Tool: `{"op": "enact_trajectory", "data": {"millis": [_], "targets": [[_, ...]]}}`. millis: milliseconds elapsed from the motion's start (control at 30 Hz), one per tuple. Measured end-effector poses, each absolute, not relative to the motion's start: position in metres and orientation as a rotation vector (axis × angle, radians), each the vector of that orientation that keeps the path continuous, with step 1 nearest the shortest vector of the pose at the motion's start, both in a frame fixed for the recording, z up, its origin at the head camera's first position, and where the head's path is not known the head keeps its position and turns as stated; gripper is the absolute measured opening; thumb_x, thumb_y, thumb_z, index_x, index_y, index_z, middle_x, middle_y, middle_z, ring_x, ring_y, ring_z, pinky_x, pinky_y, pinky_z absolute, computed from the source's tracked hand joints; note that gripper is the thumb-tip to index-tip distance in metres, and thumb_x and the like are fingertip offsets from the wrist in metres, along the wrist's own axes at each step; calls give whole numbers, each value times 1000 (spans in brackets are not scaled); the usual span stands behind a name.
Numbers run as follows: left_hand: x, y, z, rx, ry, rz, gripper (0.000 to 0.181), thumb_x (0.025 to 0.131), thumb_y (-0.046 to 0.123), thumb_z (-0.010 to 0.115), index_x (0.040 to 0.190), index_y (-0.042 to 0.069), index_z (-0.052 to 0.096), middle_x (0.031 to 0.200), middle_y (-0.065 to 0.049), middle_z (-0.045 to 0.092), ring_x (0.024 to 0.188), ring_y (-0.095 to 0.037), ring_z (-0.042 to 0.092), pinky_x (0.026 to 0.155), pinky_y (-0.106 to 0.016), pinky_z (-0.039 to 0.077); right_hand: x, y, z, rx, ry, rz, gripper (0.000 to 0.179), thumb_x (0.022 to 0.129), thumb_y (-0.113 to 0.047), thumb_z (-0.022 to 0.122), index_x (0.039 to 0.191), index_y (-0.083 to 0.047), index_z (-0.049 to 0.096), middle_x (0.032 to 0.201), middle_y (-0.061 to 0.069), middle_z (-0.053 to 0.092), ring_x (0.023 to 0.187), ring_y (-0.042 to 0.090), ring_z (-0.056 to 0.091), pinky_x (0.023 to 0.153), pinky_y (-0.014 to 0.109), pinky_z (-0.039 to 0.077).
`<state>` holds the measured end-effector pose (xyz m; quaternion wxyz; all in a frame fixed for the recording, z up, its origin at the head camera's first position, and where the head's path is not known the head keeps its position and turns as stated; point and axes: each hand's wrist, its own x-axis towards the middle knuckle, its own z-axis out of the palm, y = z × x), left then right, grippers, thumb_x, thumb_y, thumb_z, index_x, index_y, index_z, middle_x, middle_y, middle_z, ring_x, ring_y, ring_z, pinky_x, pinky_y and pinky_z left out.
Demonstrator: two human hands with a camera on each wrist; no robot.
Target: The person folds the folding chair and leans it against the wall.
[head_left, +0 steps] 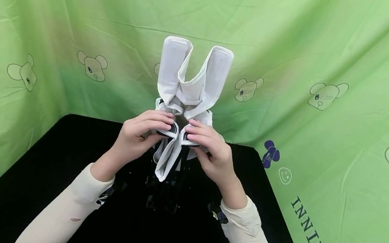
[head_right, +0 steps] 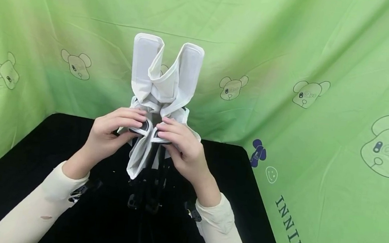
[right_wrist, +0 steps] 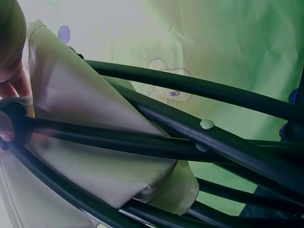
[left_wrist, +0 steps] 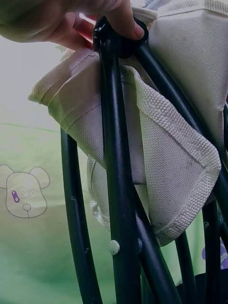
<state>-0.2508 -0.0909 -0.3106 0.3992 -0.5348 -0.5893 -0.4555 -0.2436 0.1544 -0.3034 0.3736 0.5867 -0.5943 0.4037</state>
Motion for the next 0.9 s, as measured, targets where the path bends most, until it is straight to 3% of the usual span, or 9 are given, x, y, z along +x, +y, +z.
{"op": "enact_trajectory", "data": {"millis": [367, 533, 633, 900], "targets": [[-240, -95, -306, -1299, -1511, -1056, 35, 75, -14, 82, 108, -5, 74, 116, -20, 72, 119, -37, 65, 106, -44, 52, -233, 158, -301, 1414, -1528, 938, 20, 93, 1, 72, 112, 9, 70, 120, 27, 69, 123, 44, 62, 108, 51, 50], [-234, -97, -305, -1283, -1458, -1061, 24, 84, -1, 81, 107, -5, 74, 114, -21, 72, 117, -37, 66, 105, -45, 53, -228, 163, -300, 1376, -1514, 943, 23, 88, 3, 77, 110, 10, 70, 119, 28, 69, 122, 45, 62, 108, 53, 49], [-233, -97, -307, -1244, -1434, -1133, 24, 87, 5, 81, 106, -7, 74, 115, -24, 71, 117, -38, 66, 104, -46, 53, -226, 166, -300, 1345, -1506, 947, 24, 88, 1, 78, 108, 10, 70, 118, 28, 69, 122, 45, 62, 108, 55, 48], [-221, -99, -313, -1136, -1376, -1262, 28, 85, 4, 83, 102, -14, 71, 112, -31, 69, 115, -43, 66, 103, -46, 52, -220, 174, -307, 1248, -1509, 957, 28, 91, -10, 79, 107, 11, 70, 117, 30, 69, 118, 46, 63, 111, 55, 46]]}}
